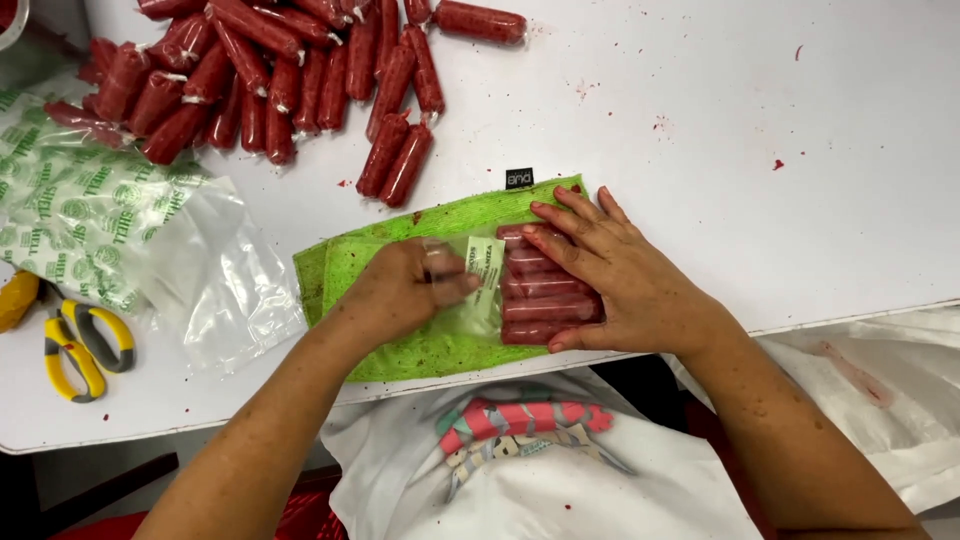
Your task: The person packages meat sticks by placing them into plastic bags, adding a label, and then sealing the bags using a heat sealer.
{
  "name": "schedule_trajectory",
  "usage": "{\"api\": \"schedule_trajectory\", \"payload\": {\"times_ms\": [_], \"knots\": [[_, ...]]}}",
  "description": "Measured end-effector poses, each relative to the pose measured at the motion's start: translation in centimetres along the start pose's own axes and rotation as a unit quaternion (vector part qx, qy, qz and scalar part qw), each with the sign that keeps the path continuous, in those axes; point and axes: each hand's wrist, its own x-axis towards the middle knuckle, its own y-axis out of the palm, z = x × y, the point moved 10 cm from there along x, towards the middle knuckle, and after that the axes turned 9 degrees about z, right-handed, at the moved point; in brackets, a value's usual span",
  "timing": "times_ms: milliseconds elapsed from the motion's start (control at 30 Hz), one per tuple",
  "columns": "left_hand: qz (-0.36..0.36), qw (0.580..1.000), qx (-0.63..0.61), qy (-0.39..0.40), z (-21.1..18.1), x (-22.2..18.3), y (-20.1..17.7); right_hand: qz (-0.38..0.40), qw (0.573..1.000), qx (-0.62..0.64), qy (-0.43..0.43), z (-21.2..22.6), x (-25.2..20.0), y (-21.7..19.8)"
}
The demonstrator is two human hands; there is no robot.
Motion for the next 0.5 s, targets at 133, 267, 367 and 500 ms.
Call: {"api": "schedule_trajectory", "payload": {"times_ms": [133, 267, 367, 500], "knots": [[0.053, 0.984, -0.163, 0.051, 2.1, 2.2, 0.6, 0.000, 1.000, 0.012, 0.001, 0.1, 0.0, 0.0], [0.093, 0.932, -0.342, 0.079, 2.9, 3.2, 0.7, -0.006, 1.000, 0.016, -0.005, -0.1, 0.0, 0.0], [0.101, 0.968, -0.221, 0.060, 2.5, 2.6, 2.5, 0.006, 1.000, 0.010, -0.001, 0.2, 0.2, -0.1], [0.119, 0.966, -0.223, 0.050, 1.7, 2.6, 3.1, 0.011, 1.000, 0.010, 0.003, 0.1, 0.3, -0.1]]}}
